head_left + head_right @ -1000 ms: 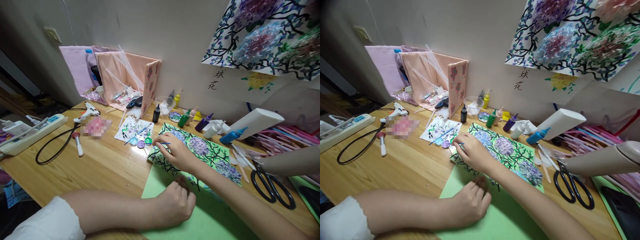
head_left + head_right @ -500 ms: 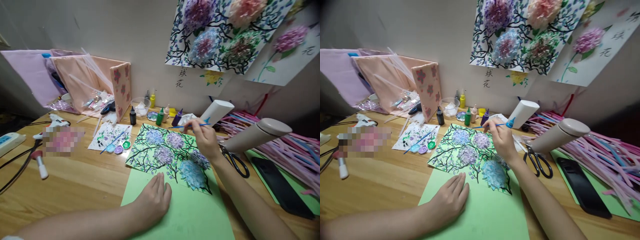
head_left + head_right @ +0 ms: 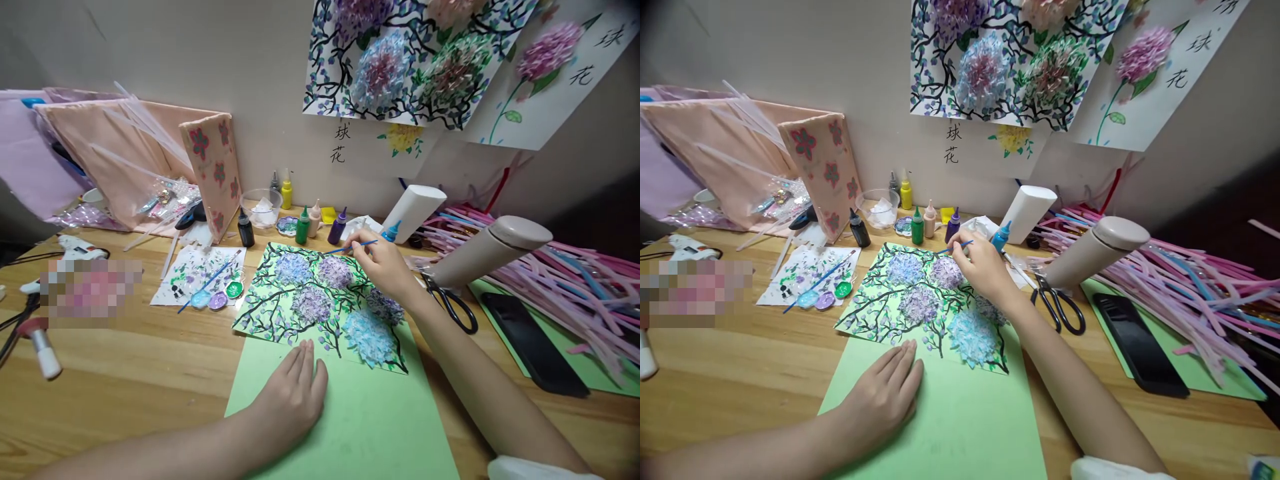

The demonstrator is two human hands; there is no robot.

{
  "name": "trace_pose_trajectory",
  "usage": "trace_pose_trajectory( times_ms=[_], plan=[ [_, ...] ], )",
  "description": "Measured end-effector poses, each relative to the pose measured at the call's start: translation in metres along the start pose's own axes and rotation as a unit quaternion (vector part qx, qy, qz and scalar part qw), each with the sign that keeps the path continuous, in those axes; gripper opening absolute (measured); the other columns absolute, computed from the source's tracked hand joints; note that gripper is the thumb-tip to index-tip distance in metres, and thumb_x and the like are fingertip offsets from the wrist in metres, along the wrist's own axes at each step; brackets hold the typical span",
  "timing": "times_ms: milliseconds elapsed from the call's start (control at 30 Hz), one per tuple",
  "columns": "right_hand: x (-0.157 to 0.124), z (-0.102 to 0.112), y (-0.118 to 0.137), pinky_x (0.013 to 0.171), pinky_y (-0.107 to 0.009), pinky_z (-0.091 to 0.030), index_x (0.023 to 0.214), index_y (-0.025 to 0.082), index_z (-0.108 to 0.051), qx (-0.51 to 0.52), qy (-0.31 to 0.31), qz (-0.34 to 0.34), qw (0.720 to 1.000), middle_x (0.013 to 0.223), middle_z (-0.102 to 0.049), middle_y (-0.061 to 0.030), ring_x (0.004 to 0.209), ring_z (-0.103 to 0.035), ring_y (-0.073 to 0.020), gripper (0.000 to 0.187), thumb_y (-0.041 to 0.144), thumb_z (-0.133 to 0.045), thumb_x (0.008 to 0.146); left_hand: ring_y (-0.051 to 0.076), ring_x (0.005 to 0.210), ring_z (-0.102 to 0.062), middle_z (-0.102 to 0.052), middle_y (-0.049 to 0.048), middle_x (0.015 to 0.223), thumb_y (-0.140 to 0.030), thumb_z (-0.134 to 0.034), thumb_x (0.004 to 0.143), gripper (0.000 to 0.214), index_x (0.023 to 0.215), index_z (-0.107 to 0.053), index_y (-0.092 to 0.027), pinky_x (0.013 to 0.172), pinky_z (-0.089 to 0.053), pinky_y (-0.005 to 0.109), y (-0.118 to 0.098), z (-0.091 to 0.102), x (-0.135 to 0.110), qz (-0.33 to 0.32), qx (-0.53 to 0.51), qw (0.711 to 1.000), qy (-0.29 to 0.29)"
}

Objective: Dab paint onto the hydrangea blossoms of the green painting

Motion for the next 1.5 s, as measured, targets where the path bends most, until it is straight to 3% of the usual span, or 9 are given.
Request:
trace_pose_trajectory(
  times_ms=[533, 1500],
  plan=[
    [-0.001, -0.016, 0.0, 0.071, -0.031, -0.038, 0.084, 0.018, -0.056, -0.016, 0.053, 0.006, 0.998, 0.084, -0.06, -0.0056, 0.081, -0.053, -0.0188, 0.02, 0.024, -0.037, 0.088, 0.027, 0.096, -0.061, -0.064, 0.0225, 0.1, -0.008, -0.038, 0.07, 0.031, 0.096, -0.054, -0.005, 0.087, -0.044, 0.037, 0.0, 0.001, 0.001, -0.004, -0.003, 1.0, 0.009],
    [0.001, -0.015, -0.003, 0.073, -0.031, -0.038, 0.083, 0.019, -0.056, -0.011, 0.053, 0.013, 0.998, 0.084, -0.061, -0.0051, 0.082, -0.053, -0.0192, 0.021, 0.023, -0.036, 0.088, 0.025, 0.098, -0.06, -0.063, 0.0228, 0.101, -0.008, -0.039, 0.07, 0.031, 0.098, -0.052, -0.006, 0.091, -0.04, 0.039, 0.0, 0.0, -0.002, -0.002, -0.001, 1.0, 0.003]
  ],
)
Point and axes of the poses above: each hand's wrist, its own x-axis towards the middle knuckle, its own z-axis out of the back of the hand, y = z × x, the point moved 6 cm from there along x, towards the middle knuckle
